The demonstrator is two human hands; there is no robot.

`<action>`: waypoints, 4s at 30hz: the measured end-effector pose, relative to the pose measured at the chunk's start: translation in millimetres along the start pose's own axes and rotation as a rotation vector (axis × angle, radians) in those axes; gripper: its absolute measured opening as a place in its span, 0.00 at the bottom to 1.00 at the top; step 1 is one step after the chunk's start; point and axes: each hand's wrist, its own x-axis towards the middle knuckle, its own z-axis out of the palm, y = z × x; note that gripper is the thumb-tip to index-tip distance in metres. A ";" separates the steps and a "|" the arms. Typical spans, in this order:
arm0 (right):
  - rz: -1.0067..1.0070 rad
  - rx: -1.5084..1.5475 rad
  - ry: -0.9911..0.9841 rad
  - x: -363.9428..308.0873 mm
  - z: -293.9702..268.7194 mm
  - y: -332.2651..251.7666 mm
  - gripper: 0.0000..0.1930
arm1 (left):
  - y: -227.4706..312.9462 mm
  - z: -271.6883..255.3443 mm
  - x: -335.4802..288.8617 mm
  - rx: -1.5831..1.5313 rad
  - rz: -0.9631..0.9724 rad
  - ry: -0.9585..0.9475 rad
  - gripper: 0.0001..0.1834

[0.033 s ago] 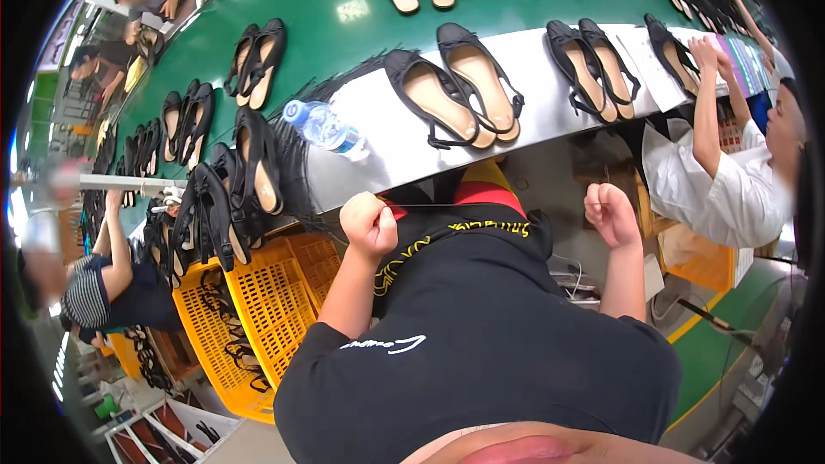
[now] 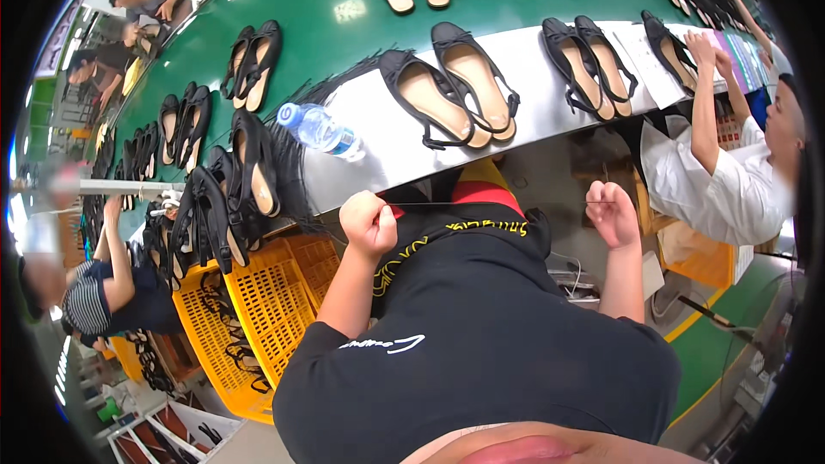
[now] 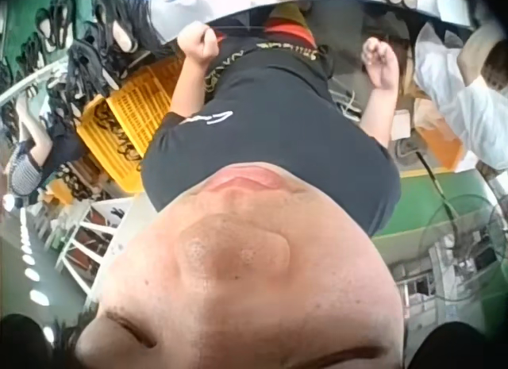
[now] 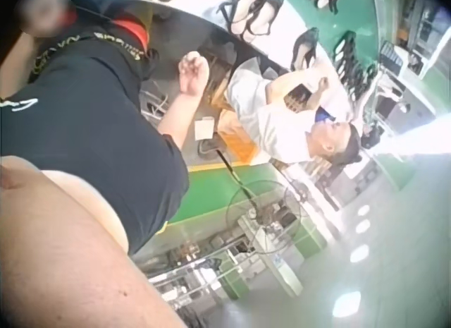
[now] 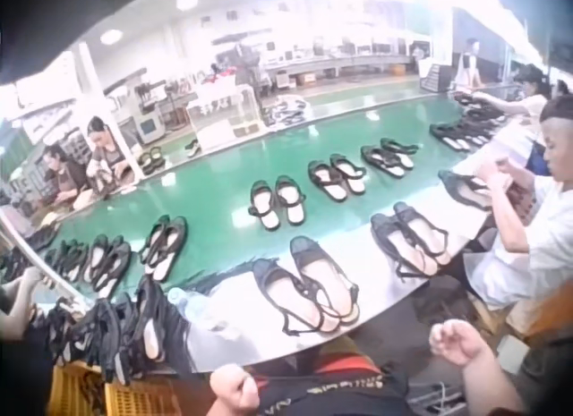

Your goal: Attaching decorative bows or straps to black flat shoes on an assembly line.

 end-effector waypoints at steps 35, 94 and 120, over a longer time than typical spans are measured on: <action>-0.480 -1.443 0.032 237.8 155.5 67.9 0.08 | -1.4 129.9 200.4 0.745 -0.256 -0.739 0.13; -0.448 -1.564 0.094 238.9 163.7 74.6 0.08 | -36.2 133.4 190.8 0.659 -0.165 -0.734 0.12; -0.376 -1.663 0.116 251.6 181.0 79.1 0.10 | -59.8 125.7 183.3 0.574 -0.191 -0.709 0.13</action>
